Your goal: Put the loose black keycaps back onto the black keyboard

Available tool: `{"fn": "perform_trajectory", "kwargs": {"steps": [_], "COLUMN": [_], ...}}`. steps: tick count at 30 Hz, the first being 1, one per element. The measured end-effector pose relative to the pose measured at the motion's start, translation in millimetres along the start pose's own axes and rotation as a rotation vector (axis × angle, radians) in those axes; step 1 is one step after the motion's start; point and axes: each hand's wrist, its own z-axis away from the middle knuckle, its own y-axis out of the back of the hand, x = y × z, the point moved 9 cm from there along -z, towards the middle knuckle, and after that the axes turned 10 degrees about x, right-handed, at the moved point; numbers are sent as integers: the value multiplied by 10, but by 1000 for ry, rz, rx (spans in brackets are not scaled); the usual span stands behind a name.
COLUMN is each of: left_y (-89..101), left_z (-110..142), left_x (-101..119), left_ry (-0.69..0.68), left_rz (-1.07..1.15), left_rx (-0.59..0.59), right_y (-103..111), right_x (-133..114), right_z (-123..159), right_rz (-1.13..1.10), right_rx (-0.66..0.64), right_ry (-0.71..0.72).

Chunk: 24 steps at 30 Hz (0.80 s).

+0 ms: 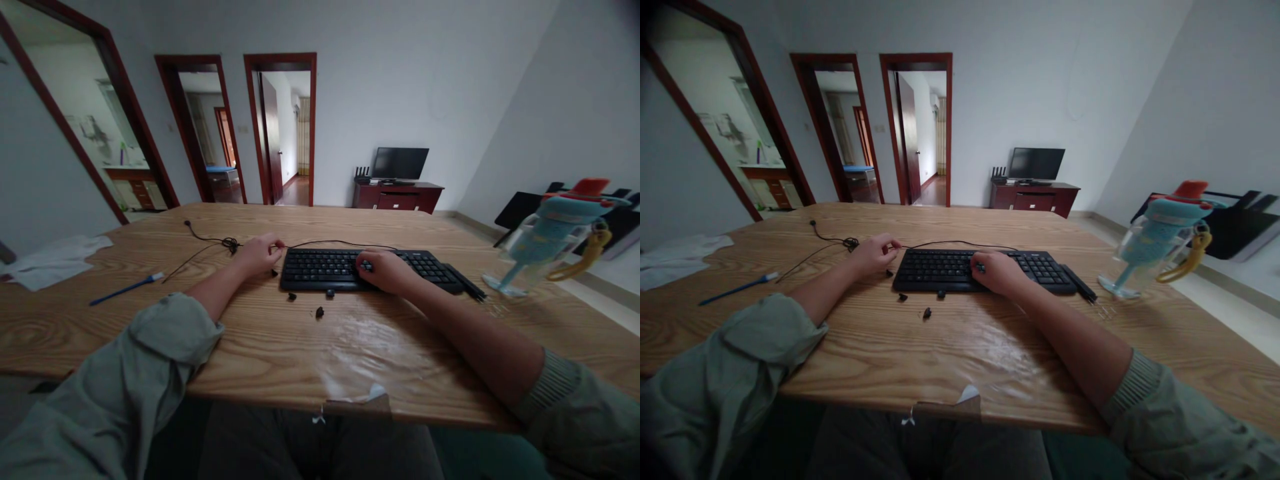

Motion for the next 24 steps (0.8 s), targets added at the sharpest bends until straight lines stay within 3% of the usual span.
{"fn": "perform_trajectory", "kwargs": {"steps": [5,17,21,24], "left_y": [-1,5,34,-86], "left_z": [18,36,-30,-109], "left_x": [-224,-163,123,636], "left_ry": [83,41,8,-92], "left_rz": [4,31,72,130], "left_rx": [10,36,70,26], "right_y": [-31,-66,-71,-93], "right_x": [30,152,123,126], "right_z": [-35,9,-1,-9], "right_rz": [-50,-164,-172,-185], "right_rx": [11,-8,-6,-8], "right_ry": [-40,-50,-45,-49]}}
